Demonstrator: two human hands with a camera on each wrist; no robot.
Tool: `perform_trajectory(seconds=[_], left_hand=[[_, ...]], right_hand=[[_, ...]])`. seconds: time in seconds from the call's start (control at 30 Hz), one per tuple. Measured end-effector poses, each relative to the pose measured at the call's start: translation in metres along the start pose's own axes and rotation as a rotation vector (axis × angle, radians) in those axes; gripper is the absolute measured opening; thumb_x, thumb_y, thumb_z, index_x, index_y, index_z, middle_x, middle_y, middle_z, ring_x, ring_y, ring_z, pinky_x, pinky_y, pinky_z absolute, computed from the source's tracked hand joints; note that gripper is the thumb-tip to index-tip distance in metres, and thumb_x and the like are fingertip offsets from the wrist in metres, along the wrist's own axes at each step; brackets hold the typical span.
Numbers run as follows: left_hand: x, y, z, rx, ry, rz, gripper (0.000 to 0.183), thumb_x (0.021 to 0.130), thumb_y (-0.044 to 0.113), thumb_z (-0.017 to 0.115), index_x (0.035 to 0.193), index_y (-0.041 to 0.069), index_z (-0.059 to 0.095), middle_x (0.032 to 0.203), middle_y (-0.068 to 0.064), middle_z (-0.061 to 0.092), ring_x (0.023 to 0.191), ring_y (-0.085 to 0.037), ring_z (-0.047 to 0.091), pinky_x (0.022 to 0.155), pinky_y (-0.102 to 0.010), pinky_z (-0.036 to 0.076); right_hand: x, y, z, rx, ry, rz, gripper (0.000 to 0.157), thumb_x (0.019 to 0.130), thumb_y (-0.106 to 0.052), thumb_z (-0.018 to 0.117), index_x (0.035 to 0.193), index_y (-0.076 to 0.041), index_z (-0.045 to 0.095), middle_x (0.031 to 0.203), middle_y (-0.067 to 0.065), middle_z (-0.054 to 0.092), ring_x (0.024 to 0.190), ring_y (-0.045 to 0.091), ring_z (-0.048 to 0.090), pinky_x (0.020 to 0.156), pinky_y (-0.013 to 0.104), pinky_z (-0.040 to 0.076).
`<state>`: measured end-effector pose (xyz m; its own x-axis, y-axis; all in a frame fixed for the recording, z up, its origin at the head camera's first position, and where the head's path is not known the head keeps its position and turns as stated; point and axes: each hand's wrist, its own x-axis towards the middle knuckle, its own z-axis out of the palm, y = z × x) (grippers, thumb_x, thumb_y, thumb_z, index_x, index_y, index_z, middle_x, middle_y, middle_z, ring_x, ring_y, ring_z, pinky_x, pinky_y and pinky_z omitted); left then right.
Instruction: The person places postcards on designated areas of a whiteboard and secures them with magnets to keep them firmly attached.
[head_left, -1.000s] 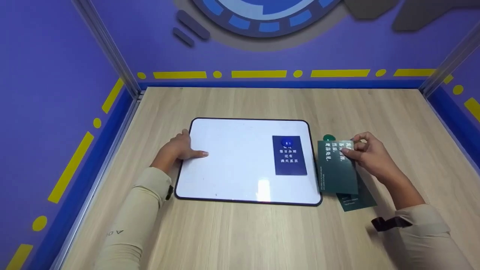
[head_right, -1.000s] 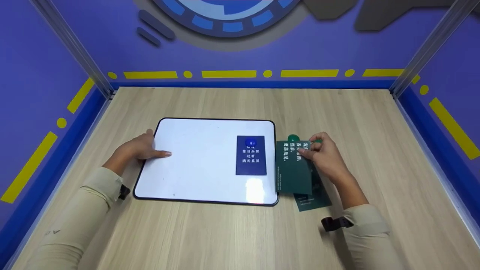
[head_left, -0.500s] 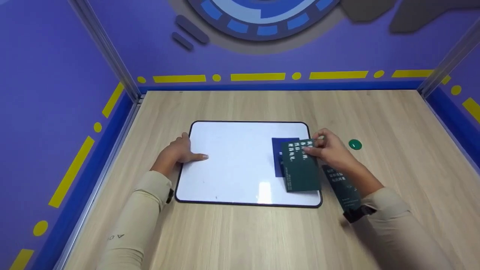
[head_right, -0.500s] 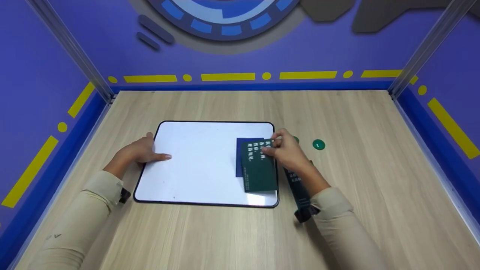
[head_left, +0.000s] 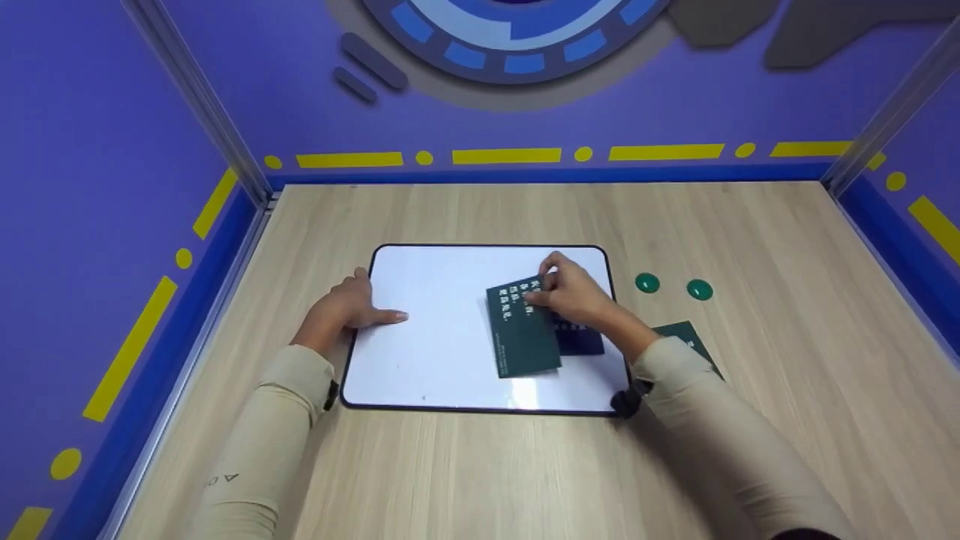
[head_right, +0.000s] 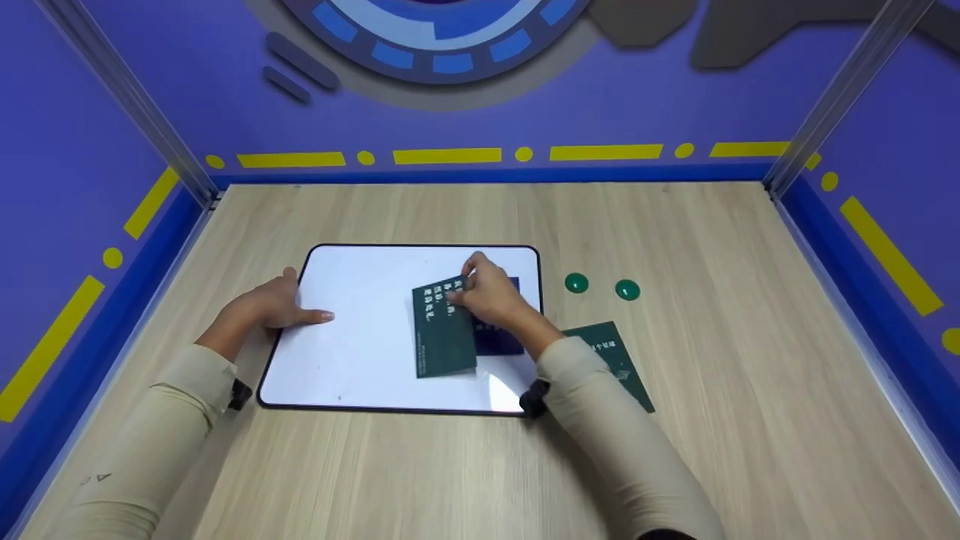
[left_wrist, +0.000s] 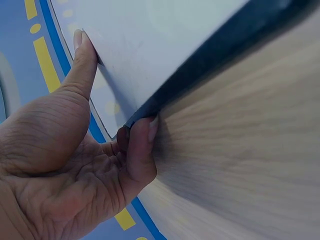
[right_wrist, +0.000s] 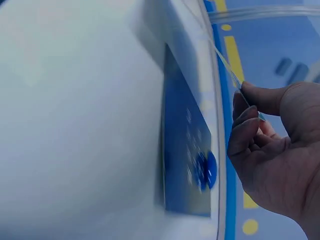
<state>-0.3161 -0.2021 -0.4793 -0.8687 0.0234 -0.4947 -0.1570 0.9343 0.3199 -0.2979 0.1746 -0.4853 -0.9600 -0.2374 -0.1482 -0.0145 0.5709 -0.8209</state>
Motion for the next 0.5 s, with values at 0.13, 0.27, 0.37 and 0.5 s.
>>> perform_trajectory(seconds=[0.13, 0.27, 0.37, 0.5], left_hand=[[-0.001, 0.000, 0.001, 0.005, -0.009, -0.009, 0.132, 0.091, 0.065, 0.077, 0.167, -0.010, 0.000, 0.171, -0.037, 0.024, 0.158, -0.053, 0.032, 0.129, -0.060, 0.033], [-0.001, -0.001, 0.001, 0.006, -0.008, -0.011, 0.132, 0.090, 0.065, 0.077, 0.167, -0.009, 0.000, 0.171, -0.037, 0.024, 0.159, -0.053, 0.031, 0.130, -0.060, 0.032], [0.000, -0.002, 0.001, 0.004, -0.002, -0.004, 0.132, 0.090, 0.065, 0.078, 0.167, -0.010, 0.000, 0.171, -0.037, 0.025, 0.159, -0.053, 0.031, 0.129, -0.060, 0.032], [0.000, -0.001, 0.000, 0.000, -0.002, -0.005, 0.132, 0.090, 0.065, 0.077, 0.167, -0.009, 0.000, 0.171, -0.037, 0.023, 0.159, -0.053, 0.030, 0.130, -0.061, 0.031]], right_hand=[[0.010, -0.005, 0.019, -0.113, 0.035, -0.054, 0.035, 0.098, -0.017, 0.078, 0.117, -0.008, 0.051, 0.084, 0.002, 0.057, 0.073, 0.018, 0.056, 0.062, 0.030, 0.046], [0.017, -0.009, 0.032, -0.278, 0.074, -0.067, 0.035, 0.098, -0.020, 0.079, 0.115, -0.007, 0.051, 0.088, 0.006, 0.064, 0.075, 0.021, 0.058, 0.064, 0.033, 0.045], [0.022, -0.012, 0.038, -0.372, 0.096, -0.030, 0.034, 0.098, -0.025, 0.079, 0.116, -0.009, 0.054, 0.093, 0.009, 0.070, 0.079, 0.024, 0.062, 0.069, 0.036, 0.047], [0.028, -0.016, 0.041, -0.439, 0.110, 0.019, 0.034, 0.098, -0.028, 0.079, 0.117, -0.010, 0.058, 0.101, 0.009, 0.071, 0.089, 0.026, 0.064, 0.076, 0.039, 0.051]])
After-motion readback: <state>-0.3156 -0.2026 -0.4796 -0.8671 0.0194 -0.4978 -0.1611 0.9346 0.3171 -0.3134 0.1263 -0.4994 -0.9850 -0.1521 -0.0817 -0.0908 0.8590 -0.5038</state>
